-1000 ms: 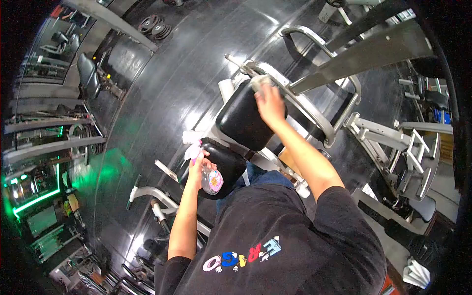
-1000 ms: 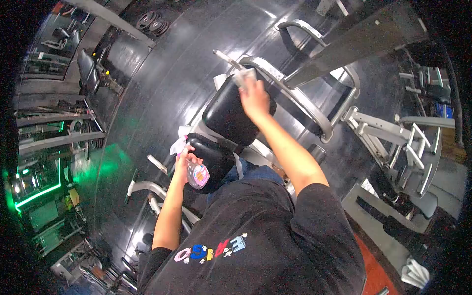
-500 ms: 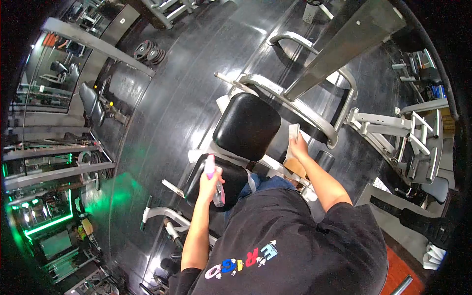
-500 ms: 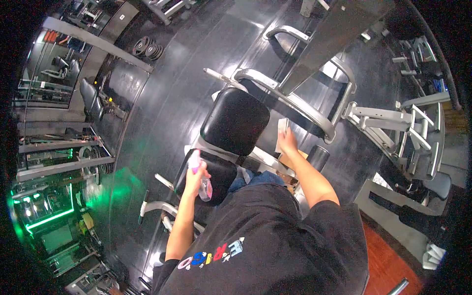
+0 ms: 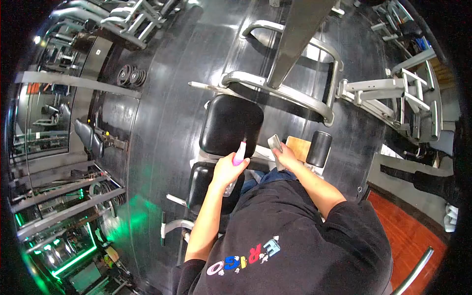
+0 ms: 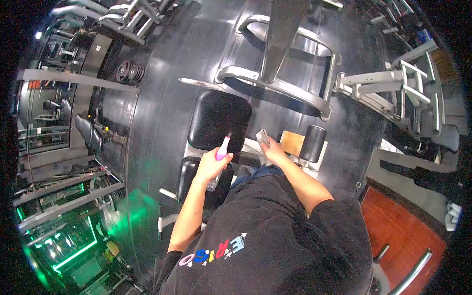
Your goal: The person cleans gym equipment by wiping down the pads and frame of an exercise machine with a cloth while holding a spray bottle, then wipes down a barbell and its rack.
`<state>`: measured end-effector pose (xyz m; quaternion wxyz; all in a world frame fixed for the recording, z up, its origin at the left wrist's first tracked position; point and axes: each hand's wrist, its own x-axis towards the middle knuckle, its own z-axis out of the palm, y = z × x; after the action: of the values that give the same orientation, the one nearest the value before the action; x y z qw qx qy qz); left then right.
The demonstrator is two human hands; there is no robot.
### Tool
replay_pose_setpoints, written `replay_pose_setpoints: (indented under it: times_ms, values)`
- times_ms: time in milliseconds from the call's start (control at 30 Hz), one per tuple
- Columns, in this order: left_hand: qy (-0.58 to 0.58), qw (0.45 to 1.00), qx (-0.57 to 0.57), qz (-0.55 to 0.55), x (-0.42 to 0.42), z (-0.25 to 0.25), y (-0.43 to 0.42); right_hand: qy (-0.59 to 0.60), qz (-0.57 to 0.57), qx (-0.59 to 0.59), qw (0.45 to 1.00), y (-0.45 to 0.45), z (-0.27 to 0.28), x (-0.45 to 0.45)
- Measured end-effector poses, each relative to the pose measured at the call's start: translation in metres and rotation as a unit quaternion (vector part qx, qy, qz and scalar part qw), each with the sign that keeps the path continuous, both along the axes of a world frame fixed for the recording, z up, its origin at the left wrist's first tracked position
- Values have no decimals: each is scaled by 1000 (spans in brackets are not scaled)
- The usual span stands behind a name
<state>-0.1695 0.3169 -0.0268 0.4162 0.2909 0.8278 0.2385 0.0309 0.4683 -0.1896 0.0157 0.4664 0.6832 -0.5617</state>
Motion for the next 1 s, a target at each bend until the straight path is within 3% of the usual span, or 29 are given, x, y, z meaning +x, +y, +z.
replay_pose_setpoints:
  times_ms: [33,233,333,400,500,533,600,633,700,800,900,933,1000]
  values:
    - [31,999,-20,-36,-2,1,5,0,-5,-1,1000,0,-8,6]
    - [54,998,-7,7,1,4,9,23,-27,-40,999,4,-9,14]
    - [15,1000,16,21,4,-4,-6,-25,-27,-11,999,8,-25,8]
    - [-27,996,51,67,7,-7,-19,15,-96,-10,995,6,-56,0]
    - [-96,976,95,169,11,-11,-50,-26,-174,8,984,5,-18,-47]
    - [-123,963,112,213,11,-18,-62,27,-197,-39,979,7,-23,-67]
    - [-145,947,129,257,6,-30,-86,94,-219,91,967,6,-36,-107]
    - [-141,942,127,277,4,-34,-97,113,-184,188,958,11,-22,-125]
    - [-102,941,127,298,2,-37,-109,111,-183,260,942,18,6,-153]
    - [-193,888,174,379,-4,-59,-131,46,-104,254,960,10,44,-158]
    - [-232,877,211,365,-8,-67,-141,102,157,292,938,-15,47,-120]
    - [-233,874,214,368,-10,-67,-142,139,269,291,908,-19,48,-108]
    - [-265,861,232,366,-11,-62,-141,179,306,319,879,-27,33,-89]
